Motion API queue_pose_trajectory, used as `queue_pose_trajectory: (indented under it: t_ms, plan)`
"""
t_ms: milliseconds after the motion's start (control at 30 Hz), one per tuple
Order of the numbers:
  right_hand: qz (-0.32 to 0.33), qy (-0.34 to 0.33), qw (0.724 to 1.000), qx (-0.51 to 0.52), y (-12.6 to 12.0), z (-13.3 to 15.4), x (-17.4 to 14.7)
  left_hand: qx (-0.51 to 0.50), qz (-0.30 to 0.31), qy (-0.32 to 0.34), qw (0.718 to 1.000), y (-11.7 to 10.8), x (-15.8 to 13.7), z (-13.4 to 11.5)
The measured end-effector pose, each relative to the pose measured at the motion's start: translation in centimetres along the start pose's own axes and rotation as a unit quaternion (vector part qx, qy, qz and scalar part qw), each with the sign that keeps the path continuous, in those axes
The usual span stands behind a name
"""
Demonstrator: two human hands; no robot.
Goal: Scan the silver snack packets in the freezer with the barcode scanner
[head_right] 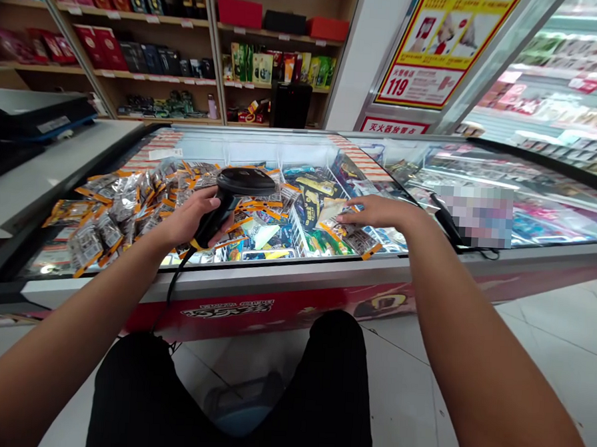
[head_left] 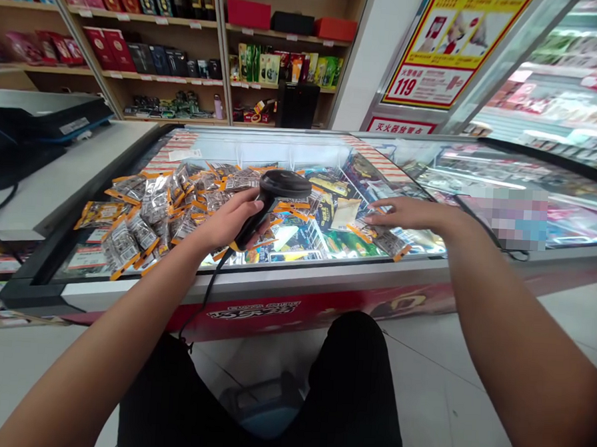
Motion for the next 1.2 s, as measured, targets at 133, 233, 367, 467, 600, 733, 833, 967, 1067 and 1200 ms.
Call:
queue_pose_trajectory:
  t_ms: [133,233,367,467,600,733,833,967,1067,1200]
  plan:
    - [-0.080,0.025,0.989,0.124,0.4,1.2,1.1,0.000,0.002,0.002,1.000,-0.1,0.1,0.1]
    - [-0.180,-0.020,0.959,0.216,0.1,3.2,2.1,0.000,0.007,0.006,1.000,0.0,0.1,0.1]
    - [-0.259,-0.080,0.930,0.248,-0.2,6.7,3.0,-0.010,0.016,0.018,1.000,0.3,0.0,-0.2]
    - [-0.335,-0.112,0.904,0.241,-0.6,9.4,2.7,-0.027,0.019,0.039,0.999,0.5,-0.2,-0.6]
    - [-0.392,-0.126,0.878,0.243,-0.5,11.9,2.0,-0.048,0.021,0.061,0.997,0.5,-0.3,-0.9]
    - [-0.401,-0.142,0.869,0.252,-0.3,13.3,1.9,-0.055,0.033,0.067,0.996,0.4,-0.2,-0.8]
    - [-0.397,-0.149,0.873,0.240,-0.4,13.8,1.9,-0.059,0.037,0.062,0.996,0.4,-0.2,-0.6]
    - [-0.395,-0.151,0.875,0.235,-0.8,13.6,2.2,-0.064,0.036,0.065,0.995,0.4,-0.3,-0.8]
    - [-0.373,-0.127,0.872,0.290,-1.0,13.2,3.4,-0.069,0.013,0.071,0.995,0.1,-0.2,-1.1]
    - [-0.278,-0.099,0.882,0.368,-0.1,14.4,7.0,-0.075,-0.021,0.085,0.993,-0.6,0.0,-1.4]
Point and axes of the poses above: each hand's wrist, its own x-axis towards the middle knuckle, its own y-axis out of the palm, z = x × y, the point moved 7 cm from there along x, towards the middle knuckle, and after that the axes turned 14 degrees about -y, right-handed, at the moved point
